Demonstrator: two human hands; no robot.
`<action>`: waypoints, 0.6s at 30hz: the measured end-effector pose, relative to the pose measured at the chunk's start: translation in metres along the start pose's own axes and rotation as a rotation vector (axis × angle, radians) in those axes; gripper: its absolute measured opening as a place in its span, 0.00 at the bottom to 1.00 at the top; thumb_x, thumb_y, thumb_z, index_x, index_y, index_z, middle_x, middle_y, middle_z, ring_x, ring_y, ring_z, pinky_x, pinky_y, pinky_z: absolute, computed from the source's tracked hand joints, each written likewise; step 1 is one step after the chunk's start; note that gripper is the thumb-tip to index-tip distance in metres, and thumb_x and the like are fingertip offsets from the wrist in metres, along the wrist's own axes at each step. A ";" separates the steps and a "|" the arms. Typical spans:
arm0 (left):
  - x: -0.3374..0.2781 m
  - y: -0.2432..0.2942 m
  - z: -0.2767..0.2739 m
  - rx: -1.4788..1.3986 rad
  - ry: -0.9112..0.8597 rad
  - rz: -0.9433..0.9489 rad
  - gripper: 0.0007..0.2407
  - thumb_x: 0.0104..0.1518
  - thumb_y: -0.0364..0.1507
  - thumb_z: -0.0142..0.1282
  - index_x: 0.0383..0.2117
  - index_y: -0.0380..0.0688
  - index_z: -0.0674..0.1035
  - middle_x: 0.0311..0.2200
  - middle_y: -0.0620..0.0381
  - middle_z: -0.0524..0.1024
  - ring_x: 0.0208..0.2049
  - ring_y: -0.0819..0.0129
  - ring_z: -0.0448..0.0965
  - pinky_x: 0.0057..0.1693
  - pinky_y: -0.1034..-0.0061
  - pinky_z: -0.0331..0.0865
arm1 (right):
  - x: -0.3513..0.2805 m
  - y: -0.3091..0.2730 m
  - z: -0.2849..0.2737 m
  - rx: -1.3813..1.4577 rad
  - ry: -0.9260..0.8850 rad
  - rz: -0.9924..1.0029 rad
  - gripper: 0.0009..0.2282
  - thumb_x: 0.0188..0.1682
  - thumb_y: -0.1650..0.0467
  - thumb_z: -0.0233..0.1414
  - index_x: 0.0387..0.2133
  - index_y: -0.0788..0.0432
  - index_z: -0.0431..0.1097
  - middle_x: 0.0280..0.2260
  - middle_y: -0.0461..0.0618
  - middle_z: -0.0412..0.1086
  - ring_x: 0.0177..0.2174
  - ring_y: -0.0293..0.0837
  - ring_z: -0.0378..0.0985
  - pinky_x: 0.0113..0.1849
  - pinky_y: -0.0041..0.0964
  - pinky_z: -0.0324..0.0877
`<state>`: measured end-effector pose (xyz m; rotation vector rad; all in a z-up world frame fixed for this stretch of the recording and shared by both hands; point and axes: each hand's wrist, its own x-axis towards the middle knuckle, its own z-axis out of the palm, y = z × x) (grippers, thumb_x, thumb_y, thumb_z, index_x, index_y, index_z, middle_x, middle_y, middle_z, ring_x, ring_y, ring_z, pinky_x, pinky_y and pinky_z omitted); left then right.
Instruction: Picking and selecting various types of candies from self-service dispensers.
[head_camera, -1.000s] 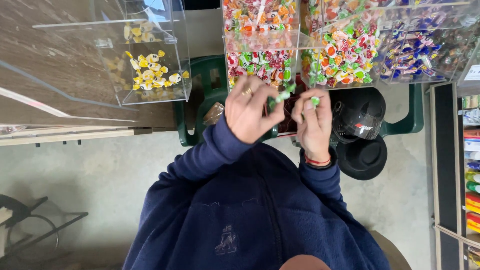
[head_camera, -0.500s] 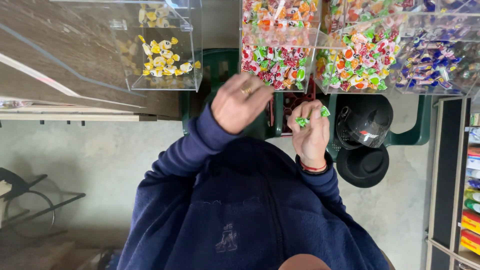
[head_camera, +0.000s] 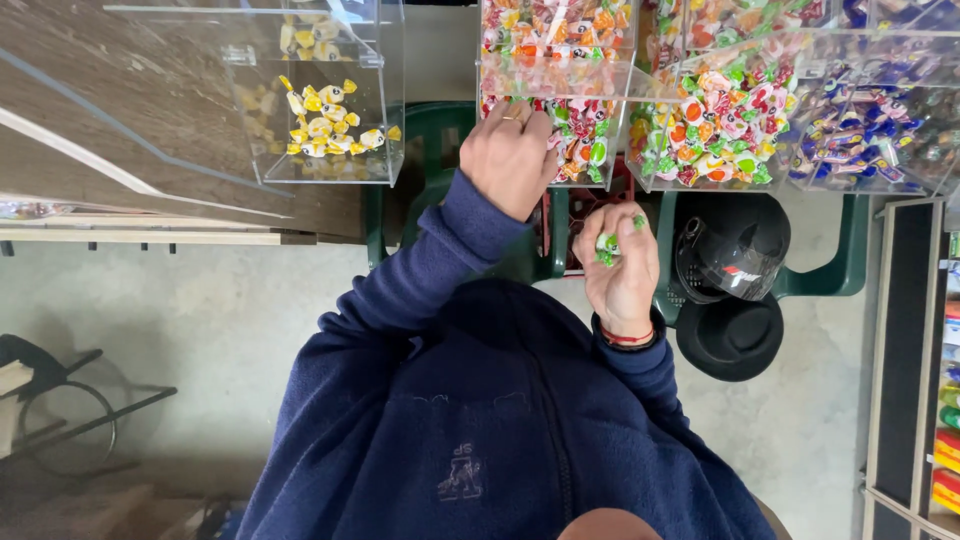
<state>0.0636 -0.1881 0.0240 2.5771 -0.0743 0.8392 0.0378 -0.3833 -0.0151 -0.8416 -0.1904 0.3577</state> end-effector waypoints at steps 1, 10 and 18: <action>0.000 0.000 -0.003 -0.024 0.002 -0.012 0.08 0.47 0.26 0.64 0.28 0.40 0.75 0.29 0.50 0.74 0.37 0.51 0.77 0.42 0.61 0.74 | 0.003 -0.005 0.009 -0.019 0.033 0.011 0.08 0.59 0.66 0.45 0.37 0.59 0.60 0.31 0.50 0.61 0.28 0.41 0.60 0.33 0.36 0.58; -0.027 0.022 -0.059 -0.131 0.049 0.011 0.08 0.52 0.25 0.66 0.35 0.43 0.78 0.27 0.54 0.72 0.33 0.56 0.75 0.40 0.64 0.71 | 0.010 0.028 -0.016 -0.214 -0.086 0.016 0.15 0.61 0.65 0.49 0.49 0.67 0.67 0.26 0.38 0.56 0.24 0.29 0.53 0.28 0.27 0.51; -0.031 0.028 -0.059 -0.236 -0.107 0.226 0.10 0.53 0.26 0.64 0.41 0.42 0.81 0.27 0.56 0.70 0.32 0.60 0.74 0.41 0.66 0.71 | 0.008 0.047 -0.015 -0.155 0.009 0.052 0.12 0.62 0.65 0.49 0.45 0.65 0.66 0.30 0.42 0.64 0.28 0.31 0.63 0.30 0.28 0.59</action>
